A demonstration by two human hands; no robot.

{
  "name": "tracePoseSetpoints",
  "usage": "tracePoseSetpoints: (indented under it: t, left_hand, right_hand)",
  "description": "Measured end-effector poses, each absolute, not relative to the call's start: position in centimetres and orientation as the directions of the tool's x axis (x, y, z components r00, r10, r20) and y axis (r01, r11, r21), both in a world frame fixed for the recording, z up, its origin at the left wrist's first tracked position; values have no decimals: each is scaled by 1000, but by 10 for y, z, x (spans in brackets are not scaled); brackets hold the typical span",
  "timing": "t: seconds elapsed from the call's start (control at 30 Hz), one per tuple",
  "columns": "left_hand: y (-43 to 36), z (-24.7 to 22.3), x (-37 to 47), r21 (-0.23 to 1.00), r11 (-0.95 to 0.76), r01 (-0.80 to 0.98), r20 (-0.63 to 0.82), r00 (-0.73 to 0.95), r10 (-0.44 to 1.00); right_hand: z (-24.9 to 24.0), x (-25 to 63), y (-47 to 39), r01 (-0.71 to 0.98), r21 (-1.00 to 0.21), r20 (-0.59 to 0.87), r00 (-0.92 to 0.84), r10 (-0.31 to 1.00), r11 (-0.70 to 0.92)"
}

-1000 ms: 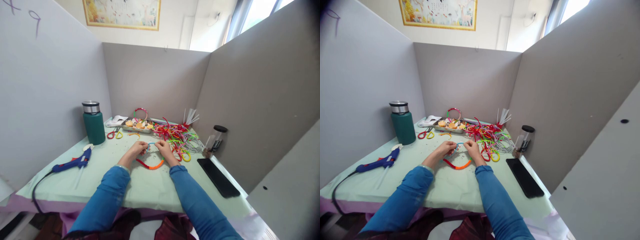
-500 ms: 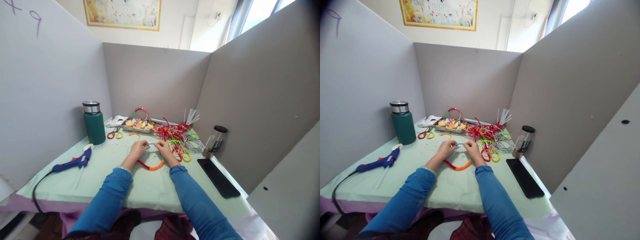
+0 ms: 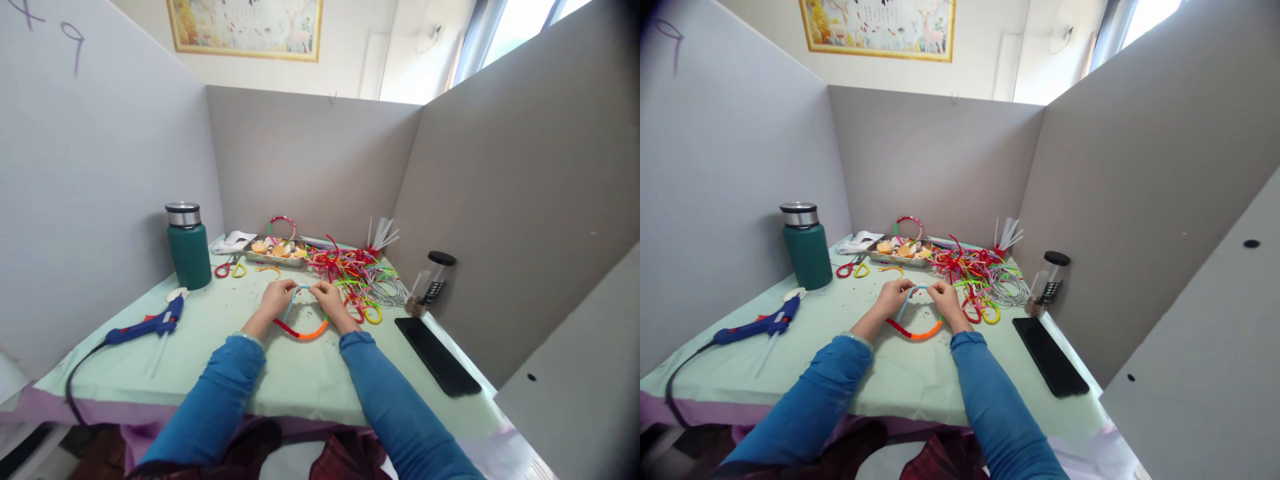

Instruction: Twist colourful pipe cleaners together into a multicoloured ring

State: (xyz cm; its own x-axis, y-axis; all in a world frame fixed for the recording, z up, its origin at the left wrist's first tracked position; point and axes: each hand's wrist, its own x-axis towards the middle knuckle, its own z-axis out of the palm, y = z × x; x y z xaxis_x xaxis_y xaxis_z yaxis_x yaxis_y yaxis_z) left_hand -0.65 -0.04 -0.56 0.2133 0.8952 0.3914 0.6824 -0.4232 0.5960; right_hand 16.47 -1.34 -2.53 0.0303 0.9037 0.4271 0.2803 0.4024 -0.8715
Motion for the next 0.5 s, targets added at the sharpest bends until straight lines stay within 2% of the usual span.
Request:
tracePoseSetpoints:
  t: [0.27,0.4,0.5]
  left_hand:
    - [2,-4,-8,727,-388,567,318,223,922]
    - [3,-5,-9,764,-319,561,254,193,948]
    - [4,-7,-9,841,-228,490,168,165,972]
  right_hand:
    - [-26,164,-13,297,-865,432,31,901,405]
    - [-27,165,-13,294,-864,436,29,899,410]
    - [-29,165,-11,303,-859,441,25,897,414]
